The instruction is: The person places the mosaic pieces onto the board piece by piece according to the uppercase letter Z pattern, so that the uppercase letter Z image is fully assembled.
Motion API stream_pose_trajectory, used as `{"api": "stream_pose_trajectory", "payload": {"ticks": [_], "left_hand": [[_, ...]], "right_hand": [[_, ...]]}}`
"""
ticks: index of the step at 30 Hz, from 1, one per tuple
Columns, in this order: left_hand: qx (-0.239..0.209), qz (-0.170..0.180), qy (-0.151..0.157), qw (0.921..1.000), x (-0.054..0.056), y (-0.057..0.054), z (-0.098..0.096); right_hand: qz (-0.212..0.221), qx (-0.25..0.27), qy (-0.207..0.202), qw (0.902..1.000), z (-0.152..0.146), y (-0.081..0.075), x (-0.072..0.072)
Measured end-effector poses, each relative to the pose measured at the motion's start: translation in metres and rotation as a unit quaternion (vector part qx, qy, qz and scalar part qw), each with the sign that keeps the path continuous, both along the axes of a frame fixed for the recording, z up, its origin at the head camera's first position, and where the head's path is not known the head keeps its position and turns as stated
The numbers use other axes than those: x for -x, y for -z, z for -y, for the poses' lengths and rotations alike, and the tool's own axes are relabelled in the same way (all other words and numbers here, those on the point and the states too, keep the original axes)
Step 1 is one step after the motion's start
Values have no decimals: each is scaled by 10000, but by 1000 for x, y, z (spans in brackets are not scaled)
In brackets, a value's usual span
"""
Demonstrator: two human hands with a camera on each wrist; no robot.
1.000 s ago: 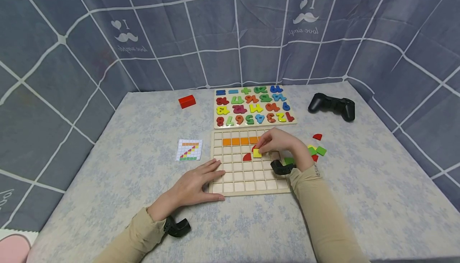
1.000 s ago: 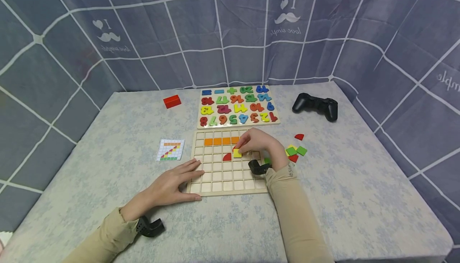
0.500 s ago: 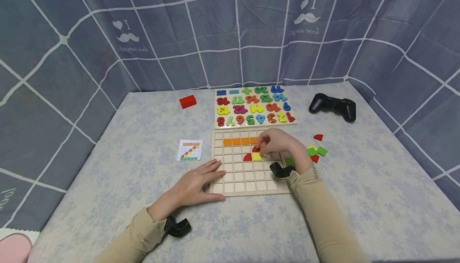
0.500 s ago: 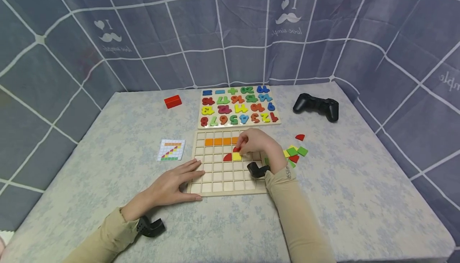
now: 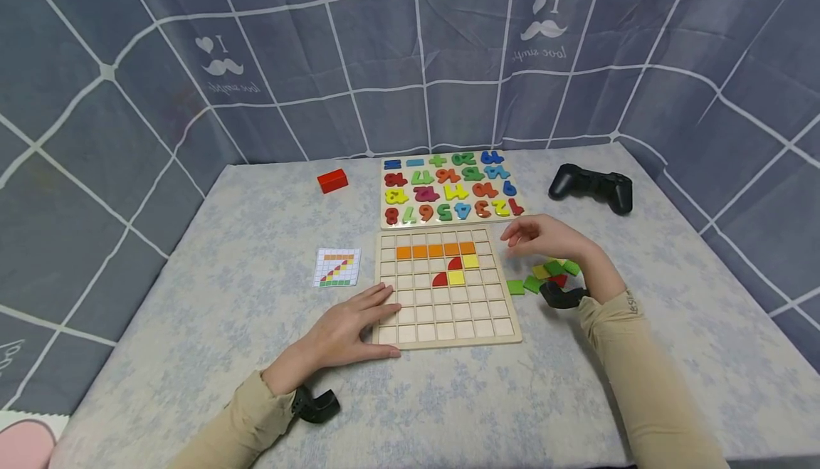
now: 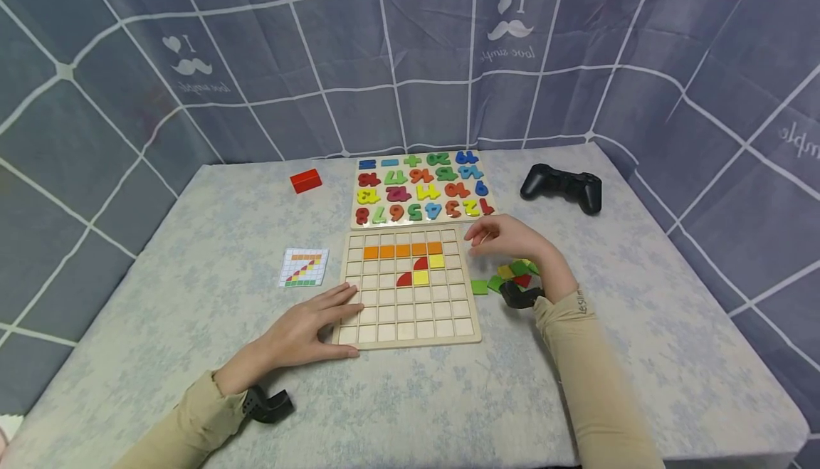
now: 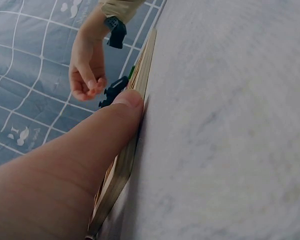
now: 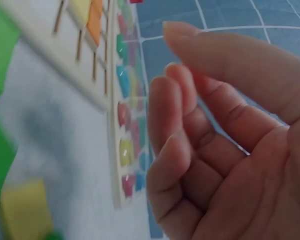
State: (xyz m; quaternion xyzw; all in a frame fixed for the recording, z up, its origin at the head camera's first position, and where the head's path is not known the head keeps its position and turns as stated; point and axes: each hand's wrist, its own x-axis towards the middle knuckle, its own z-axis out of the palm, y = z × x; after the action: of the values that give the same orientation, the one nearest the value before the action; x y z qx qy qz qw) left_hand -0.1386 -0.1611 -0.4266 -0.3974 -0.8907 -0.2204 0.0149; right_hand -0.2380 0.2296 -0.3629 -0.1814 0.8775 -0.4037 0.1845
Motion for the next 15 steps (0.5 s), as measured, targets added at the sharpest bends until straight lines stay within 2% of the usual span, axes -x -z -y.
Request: {"api": "stream_pose_trajectory", "payload": {"ticks": [7,15], "left_hand": [[-7,35,-25,10000,0,-1,0],[-2,38,-28,10000,-1,-1,0]], "right_hand": [[164,149,82,9997,-24,4,-8],[334,190,278,9989,-55,16,-14]]}}
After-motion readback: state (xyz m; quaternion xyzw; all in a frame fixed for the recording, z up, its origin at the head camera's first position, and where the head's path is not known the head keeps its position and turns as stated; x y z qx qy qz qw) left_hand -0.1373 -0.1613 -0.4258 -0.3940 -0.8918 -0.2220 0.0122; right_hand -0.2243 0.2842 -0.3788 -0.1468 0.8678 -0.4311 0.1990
